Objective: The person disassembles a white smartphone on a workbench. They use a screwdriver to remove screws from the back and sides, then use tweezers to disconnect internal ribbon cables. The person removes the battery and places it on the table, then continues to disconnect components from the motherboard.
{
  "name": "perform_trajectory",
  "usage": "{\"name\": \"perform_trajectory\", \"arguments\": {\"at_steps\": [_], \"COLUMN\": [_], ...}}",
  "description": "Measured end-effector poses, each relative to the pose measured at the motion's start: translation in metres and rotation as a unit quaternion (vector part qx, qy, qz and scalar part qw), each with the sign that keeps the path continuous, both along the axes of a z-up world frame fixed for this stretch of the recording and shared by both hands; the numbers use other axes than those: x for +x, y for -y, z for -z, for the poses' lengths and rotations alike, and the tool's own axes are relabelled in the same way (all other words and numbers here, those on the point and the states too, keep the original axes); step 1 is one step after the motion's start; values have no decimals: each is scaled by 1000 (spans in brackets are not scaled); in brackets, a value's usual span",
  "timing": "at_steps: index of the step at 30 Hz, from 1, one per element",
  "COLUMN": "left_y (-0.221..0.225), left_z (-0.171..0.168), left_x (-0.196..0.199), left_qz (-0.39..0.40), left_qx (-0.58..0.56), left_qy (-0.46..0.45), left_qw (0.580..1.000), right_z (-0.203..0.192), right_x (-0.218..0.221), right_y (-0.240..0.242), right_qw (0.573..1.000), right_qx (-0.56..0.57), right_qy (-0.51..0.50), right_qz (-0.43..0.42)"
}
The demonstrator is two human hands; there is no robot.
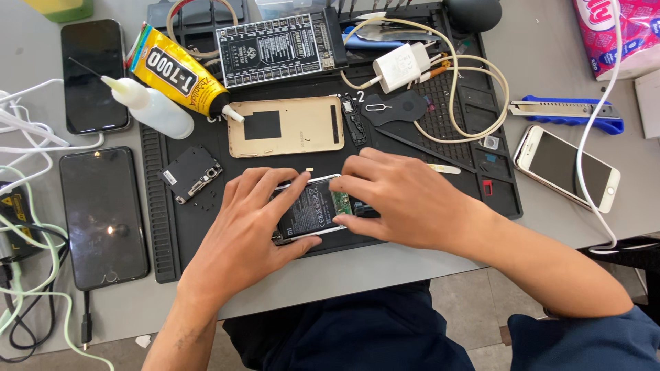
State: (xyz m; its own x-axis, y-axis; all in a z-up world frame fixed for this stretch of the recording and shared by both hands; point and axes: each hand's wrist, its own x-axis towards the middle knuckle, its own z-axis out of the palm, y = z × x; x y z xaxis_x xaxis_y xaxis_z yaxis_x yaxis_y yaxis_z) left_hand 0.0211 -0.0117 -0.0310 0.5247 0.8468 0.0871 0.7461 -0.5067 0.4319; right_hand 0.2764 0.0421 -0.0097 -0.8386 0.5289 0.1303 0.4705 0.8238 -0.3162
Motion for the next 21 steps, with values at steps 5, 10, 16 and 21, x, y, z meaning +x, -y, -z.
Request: {"name": "perform_trajectory", "arguments": {"at_steps": [5,10,16,21], "left_y": [12,31,33,32], "left_z": [-14,-1,5,9], "left_x": [-26,-44,-50,-52], "left_qz": [-45,-101,-98,-97], "left_qx": [21,62,76,81], "left_qy": [45,100,97,81], "left_qw": [998,988,988,989], "right_z": [3,7,10,6], "right_x": [-15,-27,-48,-60], "right_y": [-3,-6,-8,-14], "right_qw": [999,998,996,995], "right_qx": [11,13,28,2], "right_qy": [-16,-29,-18,-21], "right_qz": [-34,-50,-84,-93]}}
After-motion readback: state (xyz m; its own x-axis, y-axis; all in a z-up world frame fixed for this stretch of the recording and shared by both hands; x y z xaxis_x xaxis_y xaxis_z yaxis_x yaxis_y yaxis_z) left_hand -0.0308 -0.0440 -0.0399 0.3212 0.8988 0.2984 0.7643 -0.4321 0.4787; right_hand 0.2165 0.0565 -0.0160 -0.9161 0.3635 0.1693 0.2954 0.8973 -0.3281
